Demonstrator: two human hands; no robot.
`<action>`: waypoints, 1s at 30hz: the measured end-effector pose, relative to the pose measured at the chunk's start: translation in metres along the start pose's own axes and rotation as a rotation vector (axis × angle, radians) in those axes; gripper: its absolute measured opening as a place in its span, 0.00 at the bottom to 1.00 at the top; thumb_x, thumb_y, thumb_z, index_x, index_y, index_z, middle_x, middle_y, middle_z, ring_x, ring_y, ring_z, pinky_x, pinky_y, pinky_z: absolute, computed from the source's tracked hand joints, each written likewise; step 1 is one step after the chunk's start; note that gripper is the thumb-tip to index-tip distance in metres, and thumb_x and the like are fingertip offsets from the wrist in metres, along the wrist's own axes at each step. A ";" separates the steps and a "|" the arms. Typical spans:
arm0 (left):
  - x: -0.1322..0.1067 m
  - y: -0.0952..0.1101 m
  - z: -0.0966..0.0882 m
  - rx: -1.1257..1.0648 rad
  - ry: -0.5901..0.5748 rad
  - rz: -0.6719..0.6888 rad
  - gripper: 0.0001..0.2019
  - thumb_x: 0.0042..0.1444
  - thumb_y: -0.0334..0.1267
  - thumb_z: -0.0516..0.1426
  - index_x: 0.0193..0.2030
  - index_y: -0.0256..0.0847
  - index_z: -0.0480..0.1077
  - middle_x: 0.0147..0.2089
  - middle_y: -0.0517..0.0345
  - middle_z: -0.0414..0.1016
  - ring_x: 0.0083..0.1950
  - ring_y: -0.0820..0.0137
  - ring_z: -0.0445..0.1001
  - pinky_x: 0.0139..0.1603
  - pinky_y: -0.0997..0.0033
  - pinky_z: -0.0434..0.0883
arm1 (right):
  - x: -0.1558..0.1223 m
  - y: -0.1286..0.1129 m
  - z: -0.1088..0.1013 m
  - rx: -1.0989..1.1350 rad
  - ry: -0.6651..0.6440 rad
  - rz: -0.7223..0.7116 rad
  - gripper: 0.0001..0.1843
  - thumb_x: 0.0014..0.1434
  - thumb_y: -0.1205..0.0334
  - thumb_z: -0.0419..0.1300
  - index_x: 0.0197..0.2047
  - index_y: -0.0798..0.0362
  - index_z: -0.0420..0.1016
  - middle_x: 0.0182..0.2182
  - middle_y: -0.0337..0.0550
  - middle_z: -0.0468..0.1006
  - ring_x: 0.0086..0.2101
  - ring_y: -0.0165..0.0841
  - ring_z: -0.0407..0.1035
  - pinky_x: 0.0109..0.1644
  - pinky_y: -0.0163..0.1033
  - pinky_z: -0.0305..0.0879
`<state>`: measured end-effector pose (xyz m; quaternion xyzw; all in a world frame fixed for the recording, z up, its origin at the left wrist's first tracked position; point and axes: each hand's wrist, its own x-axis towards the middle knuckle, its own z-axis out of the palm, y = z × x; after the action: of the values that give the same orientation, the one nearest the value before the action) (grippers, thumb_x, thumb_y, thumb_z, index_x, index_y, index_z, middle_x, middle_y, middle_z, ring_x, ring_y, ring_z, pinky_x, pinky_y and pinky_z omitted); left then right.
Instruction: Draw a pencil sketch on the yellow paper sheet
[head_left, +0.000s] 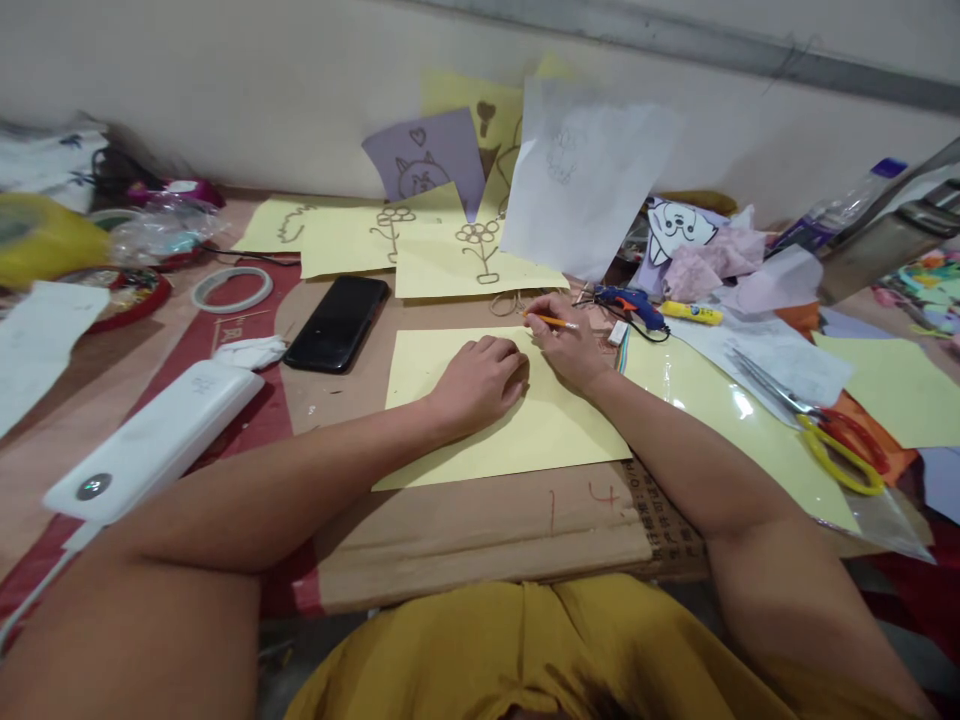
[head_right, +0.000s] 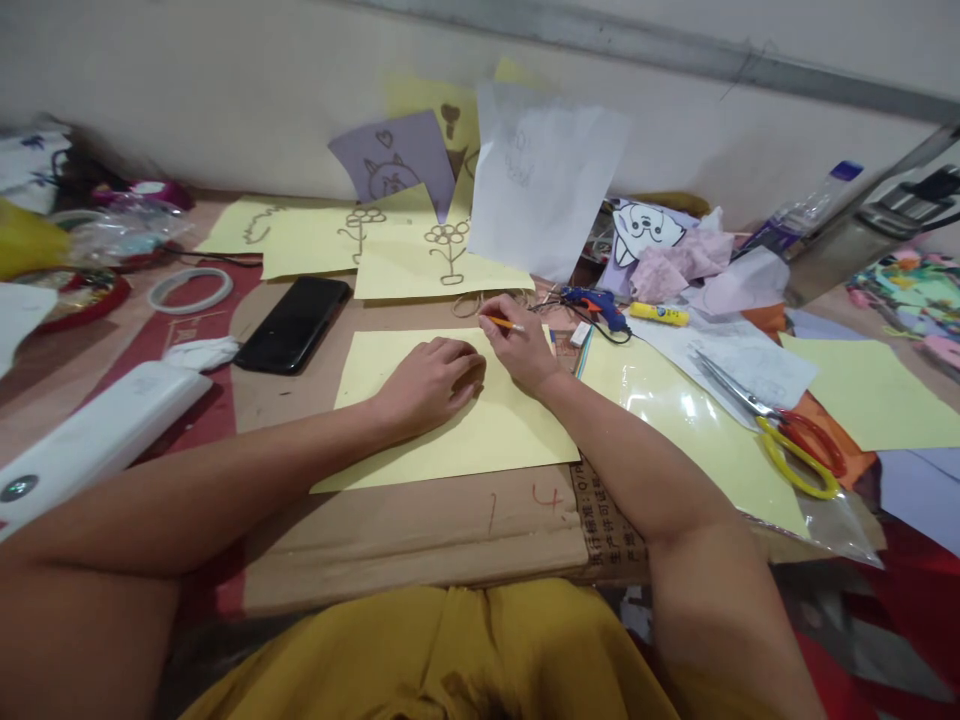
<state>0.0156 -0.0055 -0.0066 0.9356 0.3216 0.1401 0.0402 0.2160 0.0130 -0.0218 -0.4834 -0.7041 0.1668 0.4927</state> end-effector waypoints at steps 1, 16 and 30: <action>0.000 -0.001 0.000 -0.010 0.004 0.007 0.13 0.67 0.39 0.56 0.53 0.39 0.77 0.54 0.45 0.79 0.55 0.54 0.74 0.53 0.54 0.71 | 0.000 0.000 0.000 0.010 -0.008 0.008 0.07 0.69 0.54 0.58 0.41 0.47 0.73 0.37 0.40 0.79 0.39 0.34 0.72 0.45 0.43 0.68; 0.010 -0.027 0.010 -0.116 0.042 -0.082 0.14 0.66 0.46 0.62 0.50 0.38 0.75 0.57 0.46 0.79 0.59 0.54 0.74 0.60 0.53 0.69 | 0.000 0.002 0.000 0.017 -0.022 0.045 0.10 0.71 0.51 0.58 0.40 0.47 0.72 0.35 0.38 0.78 0.35 0.33 0.72 0.41 0.42 0.67; 0.013 -0.034 -0.001 -0.133 -0.058 -0.240 0.33 0.61 0.61 0.63 0.64 0.41 0.71 0.71 0.46 0.69 0.71 0.47 0.63 0.70 0.45 0.61 | -0.002 0.010 0.003 0.039 0.004 0.049 0.11 0.70 0.49 0.58 0.41 0.47 0.73 0.36 0.39 0.79 0.37 0.33 0.73 0.39 0.41 0.71</action>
<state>0.0048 0.0293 -0.0084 0.8893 0.4201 0.1279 0.1278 0.2192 0.0170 -0.0312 -0.4911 -0.6878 0.1914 0.4991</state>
